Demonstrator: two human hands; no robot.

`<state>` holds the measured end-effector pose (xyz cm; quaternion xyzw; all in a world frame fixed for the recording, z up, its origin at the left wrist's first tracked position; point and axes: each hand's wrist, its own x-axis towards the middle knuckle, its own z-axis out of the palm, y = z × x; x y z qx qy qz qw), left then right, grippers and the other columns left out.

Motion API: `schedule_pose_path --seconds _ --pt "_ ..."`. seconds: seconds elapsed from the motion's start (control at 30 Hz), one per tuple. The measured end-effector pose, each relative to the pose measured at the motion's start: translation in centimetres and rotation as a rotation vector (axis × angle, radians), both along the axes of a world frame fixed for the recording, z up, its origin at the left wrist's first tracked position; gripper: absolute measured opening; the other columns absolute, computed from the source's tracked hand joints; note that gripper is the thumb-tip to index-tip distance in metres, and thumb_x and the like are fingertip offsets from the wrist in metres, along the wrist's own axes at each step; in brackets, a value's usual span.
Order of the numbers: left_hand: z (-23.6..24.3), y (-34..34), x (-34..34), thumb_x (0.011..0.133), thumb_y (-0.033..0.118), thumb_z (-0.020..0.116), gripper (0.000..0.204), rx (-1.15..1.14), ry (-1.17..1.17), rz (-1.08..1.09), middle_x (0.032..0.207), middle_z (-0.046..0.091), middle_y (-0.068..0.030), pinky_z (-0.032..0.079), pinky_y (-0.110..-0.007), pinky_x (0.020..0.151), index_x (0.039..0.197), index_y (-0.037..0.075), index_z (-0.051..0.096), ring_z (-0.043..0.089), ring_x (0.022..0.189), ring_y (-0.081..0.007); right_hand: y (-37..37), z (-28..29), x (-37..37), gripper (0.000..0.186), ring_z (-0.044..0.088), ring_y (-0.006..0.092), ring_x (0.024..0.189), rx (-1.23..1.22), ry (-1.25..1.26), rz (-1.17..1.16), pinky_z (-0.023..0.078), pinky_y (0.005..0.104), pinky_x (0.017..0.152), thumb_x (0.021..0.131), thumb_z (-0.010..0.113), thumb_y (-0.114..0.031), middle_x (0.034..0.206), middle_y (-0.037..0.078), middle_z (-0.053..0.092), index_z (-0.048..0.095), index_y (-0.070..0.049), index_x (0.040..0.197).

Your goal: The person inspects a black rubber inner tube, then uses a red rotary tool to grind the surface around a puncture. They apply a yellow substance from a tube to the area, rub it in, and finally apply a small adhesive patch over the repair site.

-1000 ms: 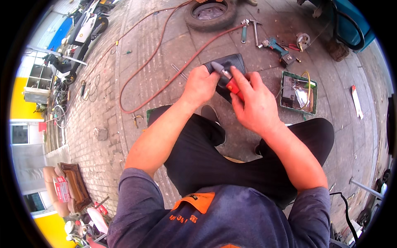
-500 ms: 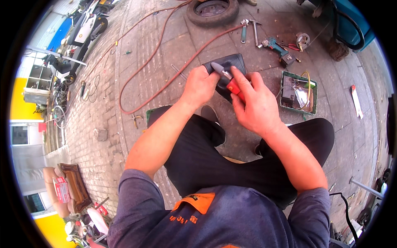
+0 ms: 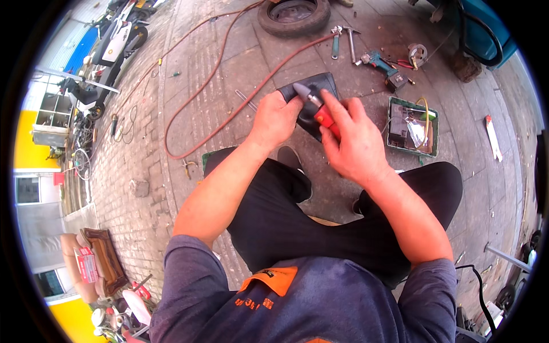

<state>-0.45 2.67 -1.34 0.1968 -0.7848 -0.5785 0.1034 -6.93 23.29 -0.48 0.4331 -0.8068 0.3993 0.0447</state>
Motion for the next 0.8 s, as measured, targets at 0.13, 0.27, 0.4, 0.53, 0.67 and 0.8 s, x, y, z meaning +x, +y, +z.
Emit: schedule_pose_path --seconds 0.13,0.27,0.4,0.53,0.67,0.8 --pt "-0.6 0.1 -0.1 0.105 0.013 0.065 0.022 -0.015 0.079 -0.032 0.104 0.082 -0.0078 0.056 -0.033 0.089 0.120 0.005 0.078 0.073 0.096 -0.0126 0.1 -0.4 -1.1 0.061 0.071 0.0420 0.095 0.007 -0.056 -0.052 0.060 0.0504 0.081 0.093 0.074 -0.016 0.114 0.020 0.060 0.058 -0.008 0.151" --pt "-1.3 -0.5 -0.2 0.102 0.013 0.067 0.020 -0.212 0.087 -0.063 0.098 0.079 -0.0147 0.057 -0.038 0.084 0.117 0.006 0.079 0.077 0.091 -0.0242 0.3 0.2 -0.1 0.059 0.071 0.0424 0.095 0.001 -0.069 -0.001 0.060 0.0511 0.080 0.094 0.073 -0.017 0.116 0.020 0.062 0.058 -0.007 0.150" --pt "-0.6 -0.3 -0.3 0.098 0.011 0.070 0.016 -0.478 0.073 -0.060 0.094 0.075 -0.0185 0.057 -0.042 0.080 0.112 0.005 0.078 0.074 0.089 -0.0375 0.6 0.3 -1.0 0.058 0.072 0.0422 0.095 0.039 -0.099 -0.025 0.060 0.0511 0.081 0.094 0.073 -0.019 0.115 0.020 0.062 0.059 -0.008 0.150" --pt "0.0 -0.2 -0.2 0.097 0.009 0.070 0.015 -0.584 0.107 -0.072 0.096 0.075 -0.0177 0.057 -0.043 0.079 0.109 0.006 0.078 0.073 0.090 -0.0404 1.0 0.8 -0.3 0.057 0.072 0.0429 0.095 0.035 -0.112 0.019 0.060 0.0515 0.081 0.095 0.072 -0.018 0.115 0.020 0.062 0.060 -0.009 0.150" --pt "0.6 0.4 0.2 0.097 0.008 0.070 0.014 -0.659 0.055 -0.077 0.097 0.075 -0.0174 0.057 -0.044 0.080 0.109 0.007 0.078 0.073 0.092 -0.0405 1.4 0.9 -0.6 0.057 0.072 0.0430 0.095 0.056 -0.111 0.003 0.060 0.0516 0.081 0.094 0.073 -0.019 0.114 0.019 0.062 0.060 -0.010 0.149" --pt "-0.1 0.4 0.0 0.097 0.008 0.071 0.013 -0.582 0.088 -0.060 0.097 0.075 -0.0174 0.057 -0.044 0.080 0.108 0.006 0.078 0.073 0.092 -0.0410 1.2 0.7 -0.5 0.057 0.072 0.0434 0.093 0.034 -0.104 0.001 0.060 0.0523 0.079 0.093 0.074 -0.018 0.113 0.019 0.062 0.060 -0.009 0.148"
